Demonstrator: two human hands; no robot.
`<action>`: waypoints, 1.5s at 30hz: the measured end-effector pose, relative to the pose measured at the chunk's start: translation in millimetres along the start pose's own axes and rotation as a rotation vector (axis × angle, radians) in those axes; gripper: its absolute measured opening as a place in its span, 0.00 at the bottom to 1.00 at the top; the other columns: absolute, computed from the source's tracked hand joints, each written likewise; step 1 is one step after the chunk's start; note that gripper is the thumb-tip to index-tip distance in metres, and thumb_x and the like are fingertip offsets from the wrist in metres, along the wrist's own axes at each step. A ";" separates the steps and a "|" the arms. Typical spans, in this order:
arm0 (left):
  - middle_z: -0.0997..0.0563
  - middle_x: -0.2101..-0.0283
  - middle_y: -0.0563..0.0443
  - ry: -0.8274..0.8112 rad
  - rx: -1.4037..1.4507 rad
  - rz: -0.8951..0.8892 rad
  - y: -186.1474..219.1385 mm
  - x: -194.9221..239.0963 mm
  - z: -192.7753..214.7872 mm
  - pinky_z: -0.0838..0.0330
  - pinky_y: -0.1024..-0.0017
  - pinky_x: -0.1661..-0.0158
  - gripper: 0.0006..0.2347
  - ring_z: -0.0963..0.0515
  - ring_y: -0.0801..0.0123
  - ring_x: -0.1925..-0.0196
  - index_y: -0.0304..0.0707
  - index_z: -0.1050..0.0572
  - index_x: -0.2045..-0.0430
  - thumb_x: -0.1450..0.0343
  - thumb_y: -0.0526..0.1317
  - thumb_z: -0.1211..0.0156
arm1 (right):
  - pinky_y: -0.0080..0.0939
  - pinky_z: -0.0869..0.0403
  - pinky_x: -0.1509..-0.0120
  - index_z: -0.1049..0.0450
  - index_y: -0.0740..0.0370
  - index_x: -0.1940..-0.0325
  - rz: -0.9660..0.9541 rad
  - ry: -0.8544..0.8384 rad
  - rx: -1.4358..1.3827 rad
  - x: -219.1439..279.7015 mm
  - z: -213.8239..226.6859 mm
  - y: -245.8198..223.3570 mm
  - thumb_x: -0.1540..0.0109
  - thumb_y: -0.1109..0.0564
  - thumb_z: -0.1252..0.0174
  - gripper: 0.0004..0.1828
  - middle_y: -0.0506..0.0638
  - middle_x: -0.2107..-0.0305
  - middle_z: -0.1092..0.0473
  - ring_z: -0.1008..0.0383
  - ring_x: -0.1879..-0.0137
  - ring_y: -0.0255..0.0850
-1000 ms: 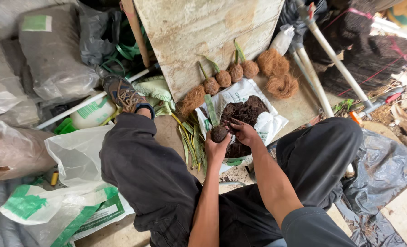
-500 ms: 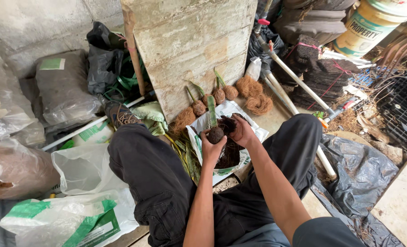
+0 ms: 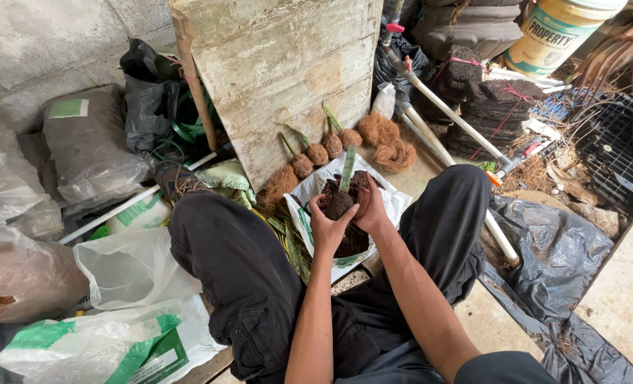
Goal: The person sits on the ground and wraps a small plant with a sprout in a fibrous material. They hold the plant, pack soil around its base, and then wrap the fibrous material around the root ball, securing it by hand.
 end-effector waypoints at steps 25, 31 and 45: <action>0.37 0.33 0.30 -0.066 0.143 0.368 -31.8 -17.7 -12.1 0.37 0.53 0.37 0.38 0.32 0.44 0.33 0.35 0.49 0.31 0.28 0.68 0.66 | 0.41 0.24 0.59 0.23 0.64 0.57 0.146 -0.180 0.225 14.9 -16.0 19.5 0.34 0.44 0.39 0.19 0.51 0.67 0.23 0.24 0.65 0.40; 0.45 0.27 0.33 -0.124 0.150 0.384 -40.1 -16.9 -20.7 0.43 0.51 0.33 0.38 0.42 0.45 0.26 0.35 0.49 0.30 0.26 0.68 0.72 | 0.41 0.24 0.63 0.24 0.65 0.58 0.134 -0.107 0.225 12.4 -16.1 19.2 0.37 0.46 0.36 0.18 0.52 0.69 0.24 0.24 0.69 0.41; 0.29 0.38 0.33 -0.105 0.332 0.322 -10.5 -19.0 -18.4 0.32 0.56 0.38 0.27 0.26 0.48 0.35 0.35 0.35 0.40 0.26 0.58 0.48 | 0.42 0.21 0.55 0.25 0.62 0.52 0.219 -0.135 0.189 -6.8 5.5 14.7 0.39 0.53 0.34 0.15 0.52 0.63 0.25 0.22 0.61 0.41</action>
Point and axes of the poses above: each hand's wrist, its own x-axis away from the middle knuckle, its own z-axis out of the back of the hand, y = z × x, the point moved 2 cm from there along -x, towards the middle knuckle
